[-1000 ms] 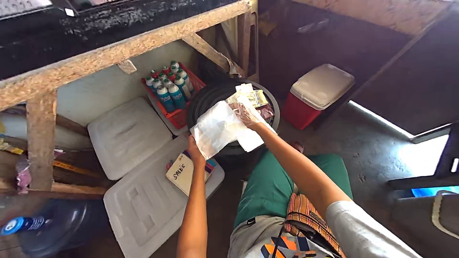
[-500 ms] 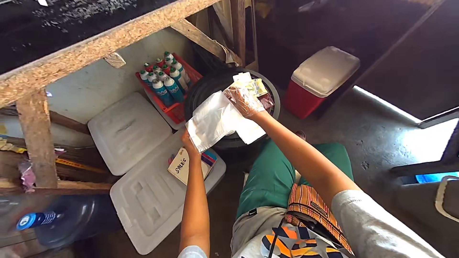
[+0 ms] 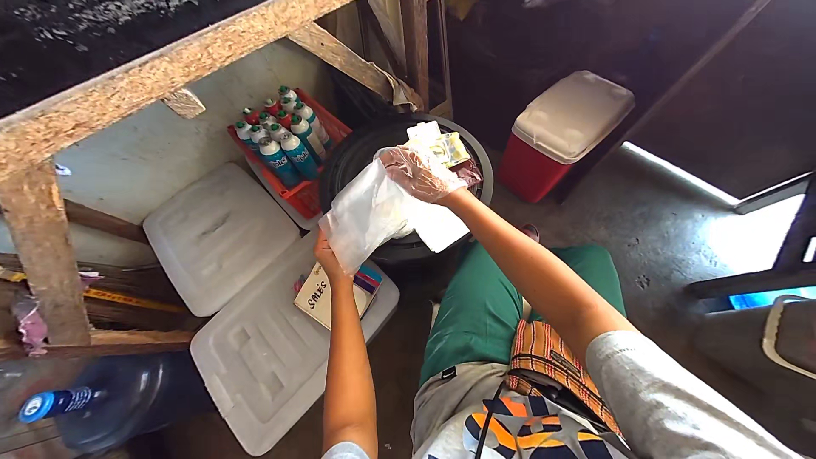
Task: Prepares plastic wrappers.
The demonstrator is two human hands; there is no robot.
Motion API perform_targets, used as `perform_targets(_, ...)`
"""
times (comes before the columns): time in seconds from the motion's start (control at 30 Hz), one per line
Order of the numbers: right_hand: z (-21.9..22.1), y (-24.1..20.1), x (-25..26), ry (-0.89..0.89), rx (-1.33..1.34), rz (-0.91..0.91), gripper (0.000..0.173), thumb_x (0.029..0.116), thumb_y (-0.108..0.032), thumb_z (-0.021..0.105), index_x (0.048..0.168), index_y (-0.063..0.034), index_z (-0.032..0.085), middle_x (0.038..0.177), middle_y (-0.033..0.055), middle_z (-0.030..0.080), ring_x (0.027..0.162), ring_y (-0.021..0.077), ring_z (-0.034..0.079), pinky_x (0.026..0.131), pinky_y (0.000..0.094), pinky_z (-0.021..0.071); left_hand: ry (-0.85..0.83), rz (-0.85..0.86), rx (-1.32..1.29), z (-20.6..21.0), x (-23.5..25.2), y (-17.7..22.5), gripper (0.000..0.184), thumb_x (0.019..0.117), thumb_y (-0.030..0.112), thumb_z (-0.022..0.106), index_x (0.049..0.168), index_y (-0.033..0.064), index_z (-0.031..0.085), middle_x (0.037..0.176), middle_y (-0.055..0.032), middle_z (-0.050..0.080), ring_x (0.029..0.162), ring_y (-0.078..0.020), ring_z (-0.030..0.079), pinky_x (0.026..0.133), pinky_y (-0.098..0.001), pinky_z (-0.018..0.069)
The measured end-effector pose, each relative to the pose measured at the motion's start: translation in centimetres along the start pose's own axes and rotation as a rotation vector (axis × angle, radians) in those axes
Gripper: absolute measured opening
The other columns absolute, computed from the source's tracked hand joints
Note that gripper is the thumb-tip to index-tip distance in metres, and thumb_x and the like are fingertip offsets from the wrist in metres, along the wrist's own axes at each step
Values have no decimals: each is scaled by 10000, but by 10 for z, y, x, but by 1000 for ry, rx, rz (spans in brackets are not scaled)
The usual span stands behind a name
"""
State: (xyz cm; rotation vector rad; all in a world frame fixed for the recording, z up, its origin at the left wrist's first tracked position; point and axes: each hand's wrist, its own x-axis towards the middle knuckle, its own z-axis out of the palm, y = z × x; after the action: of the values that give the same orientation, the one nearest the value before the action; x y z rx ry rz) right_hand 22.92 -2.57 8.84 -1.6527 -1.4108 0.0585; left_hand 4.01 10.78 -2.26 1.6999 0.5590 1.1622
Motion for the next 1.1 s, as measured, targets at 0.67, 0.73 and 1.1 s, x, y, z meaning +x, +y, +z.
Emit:
perform_targets(0.67, 30, 18, -26, 123, -517, -49, 188, 893, -21, 635, 1009, 91, 732, 1043, 253, 724, 981, 412, 702, 921, 595, 487, -248, -13, 579, 15, -4, -8, 287, 956, 56, 644, 1138, -166, 639, 1139, -381, 642, 1110, -525, 626, 976, -653, 457)
perform_targets(0.73, 32, 22, -28, 163, -520, -40, 202, 900, -20, 606, 1012, 90, 734, 1016, 261, 717, 948, 420, 704, 874, 599, 498, -207, 31, 379, 6, -1, -9, 248, 980, 59, 590, 1126, -131, 657, 1125, -301, 677, 1079, -405, 661, 966, -561, 495)
perform_targets(1.1, 25, 3, -16, 124, -547, -9, 230, 946, -72, 569, 1071, 29, 733, 1061, 242, 689, 982, 406, 687, 851, 587, 512, -60, 87, 416, 17, -6, 3, 281, 945, 29, 639, 1132, -180, 618, 1073, -345, 673, 1057, -424, 673, 975, -544, 493)
